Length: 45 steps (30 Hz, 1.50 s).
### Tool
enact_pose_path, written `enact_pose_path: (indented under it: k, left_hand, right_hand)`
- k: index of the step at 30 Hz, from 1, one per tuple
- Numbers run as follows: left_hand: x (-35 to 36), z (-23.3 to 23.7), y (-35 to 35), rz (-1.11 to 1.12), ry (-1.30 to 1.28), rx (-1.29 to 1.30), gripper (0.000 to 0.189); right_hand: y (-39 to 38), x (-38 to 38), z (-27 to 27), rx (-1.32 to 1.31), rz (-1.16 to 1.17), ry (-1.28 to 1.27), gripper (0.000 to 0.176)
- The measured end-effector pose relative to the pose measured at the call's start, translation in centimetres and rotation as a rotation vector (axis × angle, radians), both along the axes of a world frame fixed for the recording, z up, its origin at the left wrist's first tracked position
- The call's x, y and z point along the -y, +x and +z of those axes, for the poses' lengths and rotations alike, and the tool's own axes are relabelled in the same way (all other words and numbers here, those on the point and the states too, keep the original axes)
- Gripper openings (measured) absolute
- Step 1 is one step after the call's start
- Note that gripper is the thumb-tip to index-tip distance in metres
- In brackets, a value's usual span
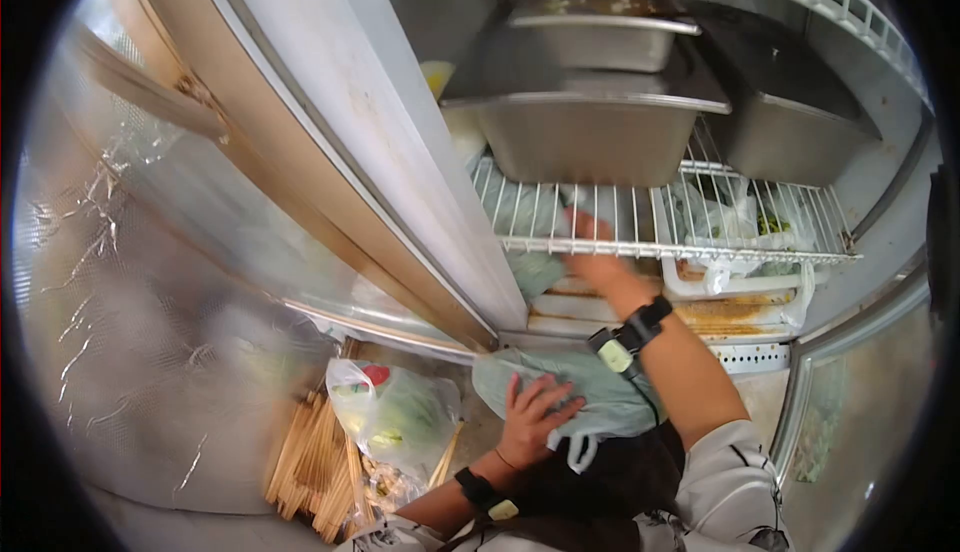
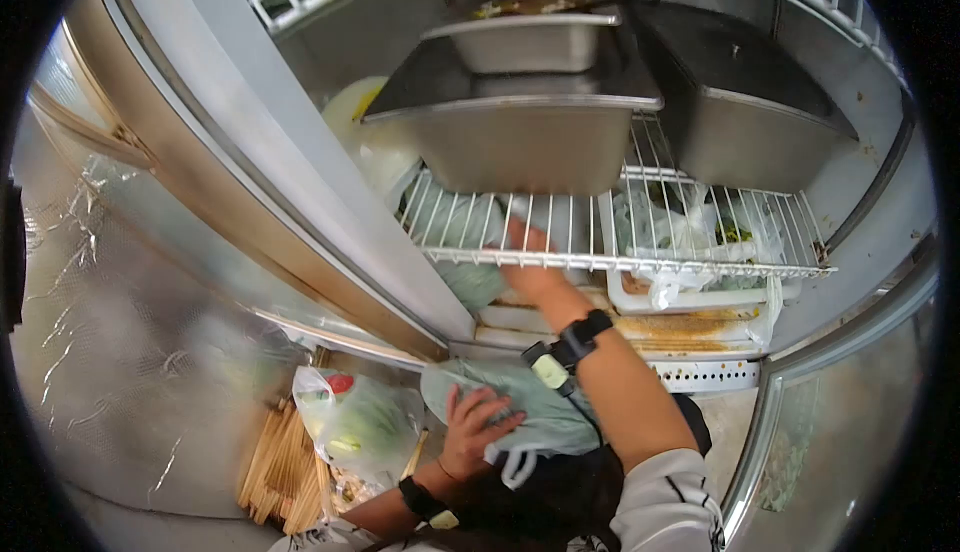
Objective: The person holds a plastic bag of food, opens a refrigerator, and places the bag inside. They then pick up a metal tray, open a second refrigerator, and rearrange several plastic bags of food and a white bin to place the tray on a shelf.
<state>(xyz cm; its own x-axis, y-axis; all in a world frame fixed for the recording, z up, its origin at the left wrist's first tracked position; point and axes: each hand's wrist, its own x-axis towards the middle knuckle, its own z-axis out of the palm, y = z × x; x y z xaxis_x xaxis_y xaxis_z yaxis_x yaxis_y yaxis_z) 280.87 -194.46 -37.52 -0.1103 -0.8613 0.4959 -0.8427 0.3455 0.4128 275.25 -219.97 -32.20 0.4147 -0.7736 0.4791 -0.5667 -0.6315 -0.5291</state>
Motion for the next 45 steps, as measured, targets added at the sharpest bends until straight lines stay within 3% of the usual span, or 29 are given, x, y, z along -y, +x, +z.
enact_pose_path:
  k: [1, 2, 3, 5, 7, 9, 11, 15, 17, 18, 19, 22, 27, 29, 33, 37, 39, 42, 44, 45]
  left_hand:
    - [-0.4, 0.2, 0.8, -0.043, 0.015, -0.003, 0.043]
    - [-0.4, 1.7, 1.2, -0.052, -0.03, -0.053, 0.039]
    - [-0.1, 2.0, 1.9, -0.051, -0.022, -0.063, 0.039]
    - [0.0, 2.0, 3.1, -0.061, -0.041, -0.383, 0.035]
    - [-1.0, 2.0, 3.7, -0.036, -0.103, -0.363, 0.029]
    - [-2.6, 2.3, 4.2, 0.068, -0.001, -0.487, 0.025]
    - [-3.2, 2.6, 4.7, 0.111, 0.016, -0.507, 0.018]
    - [-5.1, 2.8, 6.3, 0.1, 0.125, -0.35, 0.02]
    - [-4.9, 4.6, 5.8, 0.107, 0.152, -0.361, 0.027]
    - [-4.8, 5.0, 6.0, 0.029, 0.166, -0.304, 0.049]
    - [-4.5, 5.4, 5.6, 0.001, 0.184, -0.299, 0.049]
    - [-3.9, 6.5, 4.0, -0.072, 0.293, -0.097, 0.087]
    - [-3.3, 7.9, 2.8, -0.085, 0.385, -0.035, 0.087]
    - [-3.2, 8.3, 2.5, -0.058, 0.471, -0.039, 0.087]
    - [-5.1, 7.2, 2.1, -0.104, 0.325, 0.036, 0.08]
    - [-5.6, 9.2, 1.2, -0.214, 0.398, -0.059, 0.059]
    - [-6.2, 9.3, 1.4, -0.133, 0.472, -0.04, 0.05]
    - [-8.2, 8.0, 3.2, 0.013, 0.398, -0.145, 0.046]
    - [-10.2, 7.6, 4.6, 0.068, 0.4, -0.151, 0.046]
    - [-11.3, 7.5, 5.2, 0.108, 0.402, -0.153, 0.046]
  right_hand:
    - [-1.9, 1.3, -0.8, 0.127, 0.101, 0.22, 0.032]
    - [-3.0, 1.6, -1.9, 0.18, -0.068, 0.201, 0.031]
    - [-4.9, -1.1, 2.4, 0.231, -0.029, 0.286, 0.031]
    - [-6.2, -1.1, -1.4, 0.294, -0.03, -0.012, 0.027]
    - [-6.4, -4.4, 0.2, 0.368, -0.025, 0.059, 0.02]
    - [-7.6, -7.5, 1.8, 0.449, -0.021, 0.141, 0.013]
    - [-9.5, -9.4, 2.8, 0.671, 0.026, 0.578, 0.009]
    - [-15.0, -12.5, 3.6, 0.645, 0.198, 0.363, 0.011]
    - [-16.8, -13.6, 3.7, 0.471, 0.312, 0.225, 0.015]
    - [-17.0, -13.9, 3.8, 0.449, 0.396, 0.181, 0.016]
    - [-17.0, -14.3, 3.8, 0.432, 0.442, 0.218, 0.016]
    - [-15.4, -15.0, 2.9, 0.403, 0.602, 0.144, 0.017]
    - [-12.0, -15.9, 3.7, 0.405, 0.746, 0.072, 0.017]
    - [-10.8, -16.6, 4.2, 0.565, 0.84, 0.044, 0.015]
    - [-11.4, -18.2, 5.0, 0.502, 1.038, 0.033, 0.01]
    - [-12.7, -18.0, 5.9, 0.358, 1.246, 0.217, 0.01]
    - [-11.7, -17.8, 5.5, 0.384, 1.281, 0.277, 0.011]
    - [-9.7, -16.4, 4.4, 0.308, 1.234, 0.362, 0.015]
    - [-9.4, -13.4, 4.8, 0.229, 1.16, 0.778, 0.017]
    - [-8.9, -11.6, 3.2, 0.318, 1.062, 0.756, 0.016]
